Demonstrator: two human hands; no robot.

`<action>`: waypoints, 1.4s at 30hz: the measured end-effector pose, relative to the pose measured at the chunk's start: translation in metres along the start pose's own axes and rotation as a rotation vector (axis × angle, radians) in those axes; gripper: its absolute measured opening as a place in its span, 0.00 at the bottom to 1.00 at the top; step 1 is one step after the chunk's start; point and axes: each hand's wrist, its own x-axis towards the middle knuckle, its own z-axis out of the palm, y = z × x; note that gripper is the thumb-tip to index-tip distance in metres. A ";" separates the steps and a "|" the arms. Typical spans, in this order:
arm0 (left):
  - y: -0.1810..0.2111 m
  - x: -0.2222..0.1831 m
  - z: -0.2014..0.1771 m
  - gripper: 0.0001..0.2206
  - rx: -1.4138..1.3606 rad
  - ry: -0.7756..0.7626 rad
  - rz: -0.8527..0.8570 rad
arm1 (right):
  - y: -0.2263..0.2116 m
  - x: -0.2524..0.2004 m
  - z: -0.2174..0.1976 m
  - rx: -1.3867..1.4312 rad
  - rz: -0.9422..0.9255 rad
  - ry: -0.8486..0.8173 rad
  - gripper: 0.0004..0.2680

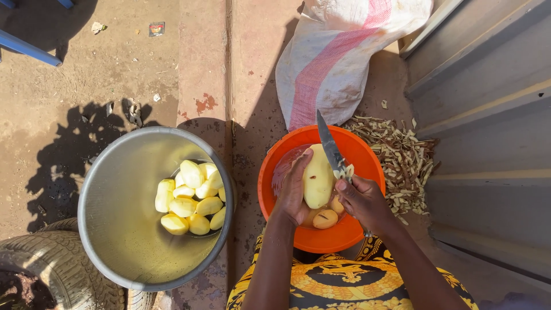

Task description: Peeling and slicing potatoes into a bowl of water using a knife

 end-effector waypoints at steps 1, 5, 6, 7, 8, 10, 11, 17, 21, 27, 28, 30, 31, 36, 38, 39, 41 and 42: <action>-0.004 0.007 -0.008 0.19 -0.002 0.003 -0.001 | -0.007 -0.003 0.003 0.000 0.003 -0.001 0.19; -0.015 0.038 -0.035 0.14 -0.001 0.024 0.007 | -0.024 -0.002 0.013 -0.142 -0.067 0.006 0.16; -0.018 0.043 -0.041 0.13 0.026 -0.001 0.024 | -0.026 -0.004 0.015 -0.186 -0.073 0.030 0.15; -0.023 0.043 -0.043 0.13 0.024 0.002 0.020 | -0.032 -0.008 0.018 -0.186 -0.067 0.029 0.15; -0.025 0.046 -0.043 0.17 0.033 -0.018 0.023 | -0.040 -0.009 0.019 -0.234 -0.078 0.034 0.14; -0.030 0.051 -0.046 0.21 0.041 -0.036 0.029 | -0.042 -0.009 0.015 -0.283 -0.090 0.037 0.14; -0.032 0.053 -0.048 0.21 0.022 -0.045 0.062 | -0.037 -0.008 0.009 -0.332 -0.088 0.049 0.13; -0.032 0.053 -0.054 0.21 0.038 -0.059 0.119 | -0.048 -0.010 0.012 -0.468 -0.085 0.020 0.14; -0.025 0.042 -0.046 0.20 0.119 -0.017 0.094 | -0.030 -0.010 -0.002 -0.531 -0.034 0.000 0.17; -0.020 0.041 -0.037 0.14 0.070 0.033 0.059 | -0.030 -0.026 -0.013 -0.201 0.061 -0.019 0.21; -0.014 0.036 -0.036 0.14 0.070 0.036 0.062 | -0.055 -0.039 -0.010 -0.199 0.059 -0.023 0.21; 0.002 0.028 -0.031 0.17 0.005 -0.013 -0.100 | -0.106 -0.061 -0.004 -0.610 0.406 0.192 0.17; 0.009 0.028 -0.030 0.17 0.007 -0.017 -0.089 | -0.093 -0.065 -0.023 -0.611 0.395 0.191 0.17; 0.006 0.030 -0.043 0.25 0.072 -0.049 -0.030 | -0.078 -0.105 -0.066 -1.732 0.130 0.065 0.17; 0.008 0.024 -0.039 0.25 0.132 -0.016 -0.058 | -0.078 -0.105 -0.075 -1.786 0.025 0.059 0.18; 0.011 0.021 -0.038 0.26 0.195 0.021 -0.083 | -0.078 -0.104 -0.078 -1.831 -0.085 0.052 0.19; 0.013 0.020 -0.037 0.26 0.200 0.025 -0.081 | -0.088 -0.100 -0.078 -1.852 -0.102 0.044 0.19; 0.014 0.020 -0.037 0.26 0.203 0.033 -0.078 | -0.093 -0.095 -0.078 -1.872 -0.122 0.033 0.19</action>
